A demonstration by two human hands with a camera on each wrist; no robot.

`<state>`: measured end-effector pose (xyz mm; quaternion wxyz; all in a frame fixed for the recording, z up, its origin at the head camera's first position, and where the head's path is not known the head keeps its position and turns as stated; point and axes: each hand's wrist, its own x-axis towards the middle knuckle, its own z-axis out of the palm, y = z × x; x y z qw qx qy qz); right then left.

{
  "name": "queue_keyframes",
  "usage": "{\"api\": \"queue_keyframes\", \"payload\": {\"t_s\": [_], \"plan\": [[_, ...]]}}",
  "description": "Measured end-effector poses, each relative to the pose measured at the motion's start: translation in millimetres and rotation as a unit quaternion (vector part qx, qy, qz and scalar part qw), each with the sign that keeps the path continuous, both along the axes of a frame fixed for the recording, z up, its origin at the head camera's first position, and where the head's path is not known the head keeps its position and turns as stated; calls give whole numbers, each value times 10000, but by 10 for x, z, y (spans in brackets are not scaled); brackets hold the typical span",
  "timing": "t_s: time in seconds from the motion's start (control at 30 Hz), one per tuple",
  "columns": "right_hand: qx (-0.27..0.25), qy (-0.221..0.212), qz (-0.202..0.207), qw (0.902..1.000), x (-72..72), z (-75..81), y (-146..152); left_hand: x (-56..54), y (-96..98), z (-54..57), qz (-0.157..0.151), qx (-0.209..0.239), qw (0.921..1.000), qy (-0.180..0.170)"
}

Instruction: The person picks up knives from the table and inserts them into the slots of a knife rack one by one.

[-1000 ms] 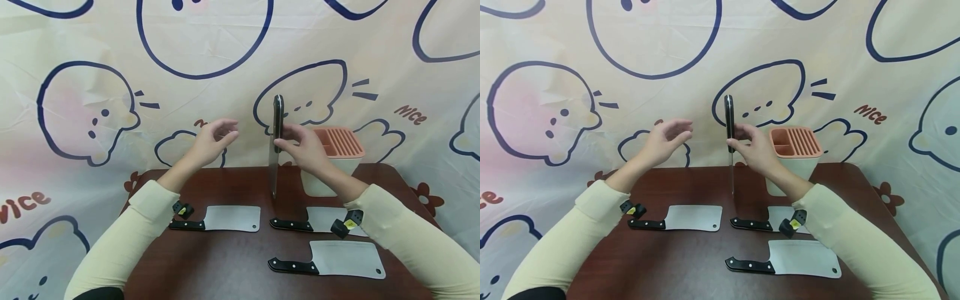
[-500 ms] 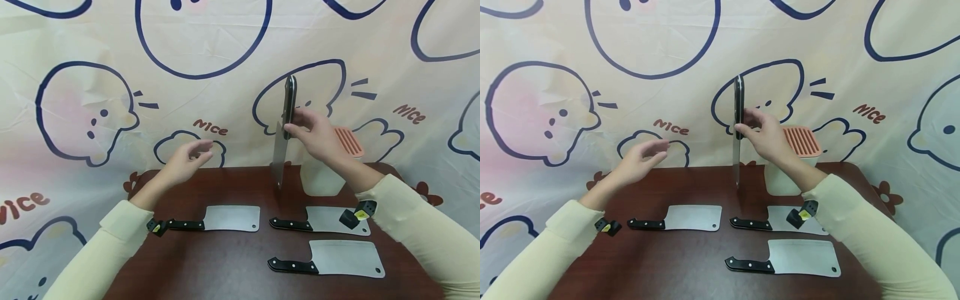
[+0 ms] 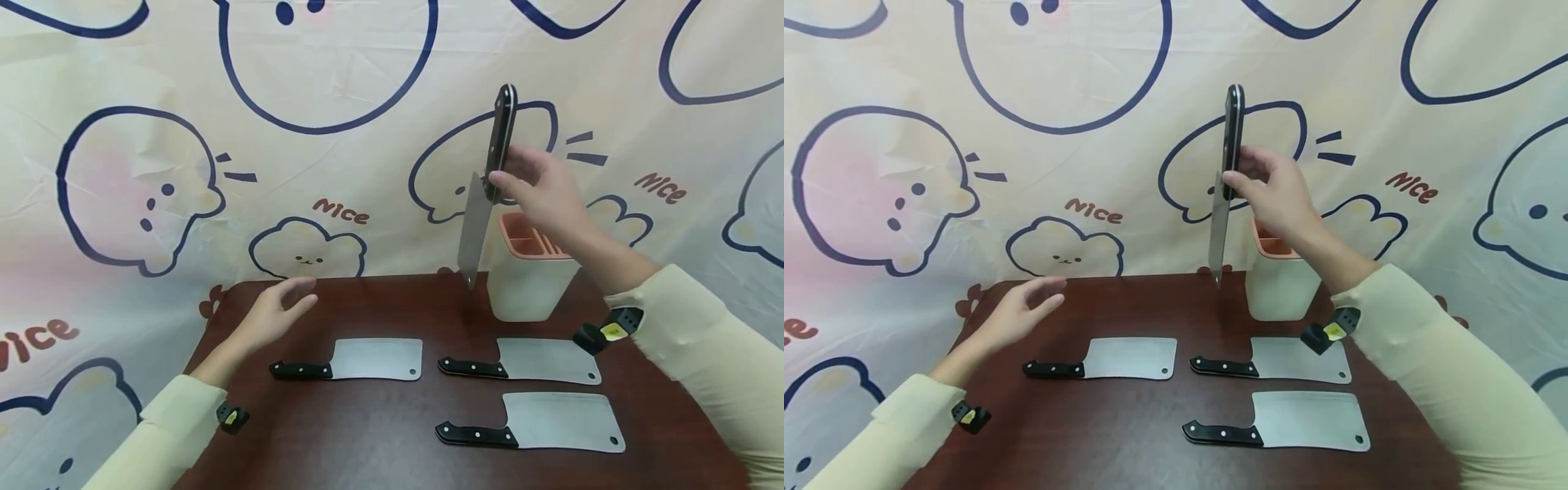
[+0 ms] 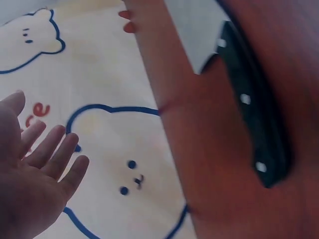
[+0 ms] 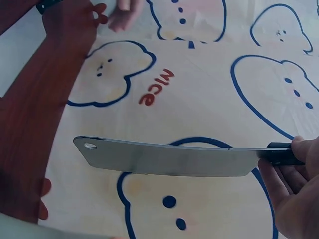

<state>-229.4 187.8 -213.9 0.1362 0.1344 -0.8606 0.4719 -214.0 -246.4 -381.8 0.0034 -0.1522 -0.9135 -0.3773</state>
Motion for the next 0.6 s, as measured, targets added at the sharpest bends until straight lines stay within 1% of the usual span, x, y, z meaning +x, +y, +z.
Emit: {"api": "queue_keyframes", "payload": {"t_s": [0.13,0.3,0.47,0.6], "plan": [[-33,44,-117,9999,5,98,95,71,-129,-155,69,-43,9999,-95],[-69,135,-181,9997,2,214,209,172,-261,-341,7,-176,9995,-252],[-165,182,-320,9992,-38,281,323,241,-319,-469,-2,-448,9984,-336],[-246,177,-356,9989,-60,317,414,277,-347,-550,-21,-542,9978,-387]]}}
